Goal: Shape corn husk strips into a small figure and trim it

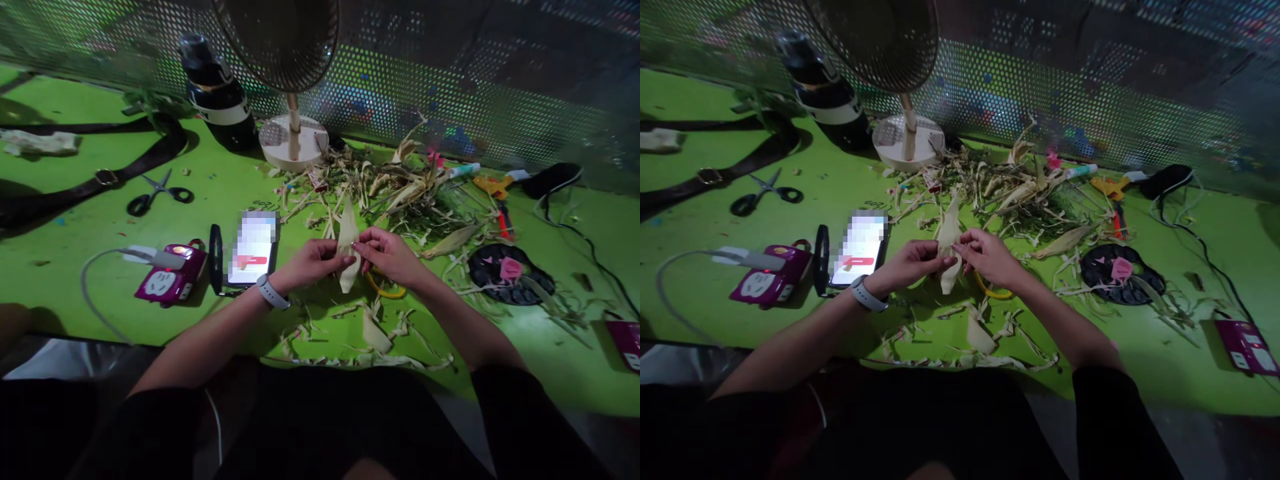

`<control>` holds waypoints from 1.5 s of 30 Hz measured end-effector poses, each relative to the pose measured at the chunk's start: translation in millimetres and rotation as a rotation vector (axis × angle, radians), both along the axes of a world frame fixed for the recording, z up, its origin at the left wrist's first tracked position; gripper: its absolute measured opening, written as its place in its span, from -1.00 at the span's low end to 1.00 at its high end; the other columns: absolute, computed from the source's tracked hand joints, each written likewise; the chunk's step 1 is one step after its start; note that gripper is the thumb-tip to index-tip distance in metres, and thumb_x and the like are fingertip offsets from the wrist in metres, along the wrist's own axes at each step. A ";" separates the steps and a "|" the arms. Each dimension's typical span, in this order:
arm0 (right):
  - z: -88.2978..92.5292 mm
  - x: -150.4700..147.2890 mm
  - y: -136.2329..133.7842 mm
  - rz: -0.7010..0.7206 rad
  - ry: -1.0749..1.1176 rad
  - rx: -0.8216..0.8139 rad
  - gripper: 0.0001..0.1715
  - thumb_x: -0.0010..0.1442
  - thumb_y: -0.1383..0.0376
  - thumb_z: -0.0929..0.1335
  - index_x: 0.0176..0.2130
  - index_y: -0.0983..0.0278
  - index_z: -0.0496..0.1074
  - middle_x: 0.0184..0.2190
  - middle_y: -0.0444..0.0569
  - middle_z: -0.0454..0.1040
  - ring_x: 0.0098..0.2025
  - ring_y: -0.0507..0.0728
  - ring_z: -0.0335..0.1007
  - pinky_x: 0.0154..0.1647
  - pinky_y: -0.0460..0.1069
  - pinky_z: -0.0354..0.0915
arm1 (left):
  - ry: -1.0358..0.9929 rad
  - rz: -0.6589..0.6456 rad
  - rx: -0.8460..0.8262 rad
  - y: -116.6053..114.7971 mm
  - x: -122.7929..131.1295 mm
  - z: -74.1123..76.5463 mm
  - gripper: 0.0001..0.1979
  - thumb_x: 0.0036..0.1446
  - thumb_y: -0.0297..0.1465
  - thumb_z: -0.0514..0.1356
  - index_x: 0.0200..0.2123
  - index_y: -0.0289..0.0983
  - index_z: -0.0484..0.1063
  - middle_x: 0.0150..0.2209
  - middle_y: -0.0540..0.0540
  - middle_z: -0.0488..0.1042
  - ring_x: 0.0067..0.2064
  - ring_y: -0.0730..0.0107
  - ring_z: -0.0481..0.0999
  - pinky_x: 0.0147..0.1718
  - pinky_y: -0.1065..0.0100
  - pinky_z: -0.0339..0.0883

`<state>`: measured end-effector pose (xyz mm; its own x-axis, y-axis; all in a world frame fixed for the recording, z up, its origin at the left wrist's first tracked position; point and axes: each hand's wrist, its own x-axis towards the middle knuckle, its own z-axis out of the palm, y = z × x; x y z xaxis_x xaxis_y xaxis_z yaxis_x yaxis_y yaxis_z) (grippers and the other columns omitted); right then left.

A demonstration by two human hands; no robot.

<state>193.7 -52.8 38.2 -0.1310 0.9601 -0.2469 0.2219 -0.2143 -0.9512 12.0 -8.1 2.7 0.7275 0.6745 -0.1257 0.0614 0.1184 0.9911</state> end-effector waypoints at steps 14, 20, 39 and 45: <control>4.1 6.0 0.2 0.092 -0.076 -0.021 -0.70 0.06 0.10 0.41 -0.43 0.26 0.33 -0.57 -0.17 0.40 -0.53 -0.01 0.32 -0.50 -0.08 0.28 | 0.039 -0.035 -0.101 4.1 -4.0 3.0 -0.69 0.04 -0.20 0.29 -0.39 -0.37 0.44 -0.50 -0.05 0.49 -0.45 0.43 0.54 -0.43 0.39 0.45; 0.8 9.9 -0.7 0.278 -0.212 0.005 -0.73 0.16 0.14 0.34 -0.44 0.28 0.33 -0.55 -0.18 0.36 -0.53 -0.02 0.32 -0.51 -0.09 0.21 | 0.028 -0.077 -0.053 5.4 -4.5 0.6 -0.67 0.06 -0.17 0.27 -0.34 -0.38 0.45 -0.41 -0.08 0.52 -0.43 0.43 0.56 -0.41 0.38 0.47; 2.7 12.8 -0.7 0.416 -0.618 0.266 -0.75 0.22 0.23 0.24 -0.45 0.27 0.34 -0.59 -0.18 0.30 -0.54 -0.02 0.11 -0.48 -0.09 -0.05 | 0.132 -0.125 0.327 0.9 -4.2 5.9 -0.76 0.17 -0.28 0.14 -0.45 -0.31 0.37 -0.56 0.01 0.43 -0.55 0.55 0.33 -0.55 0.49 0.19; -3.6 -1.7 -9.3 0.394 -0.991 0.426 -0.79 0.21 0.30 0.23 -0.39 0.28 0.40 -0.47 -0.03 0.46 -0.48 0.05 0.19 -0.45 -0.03 -0.11 | 0.249 -0.041 0.659 -2.1 -3.9 -0.3 -0.85 0.11 -0.44 0.13 -0.49 -0.32 0.37 -0.61 0.06 0.33 -0.56 0.57 0.23 -0.54 0.49 0.09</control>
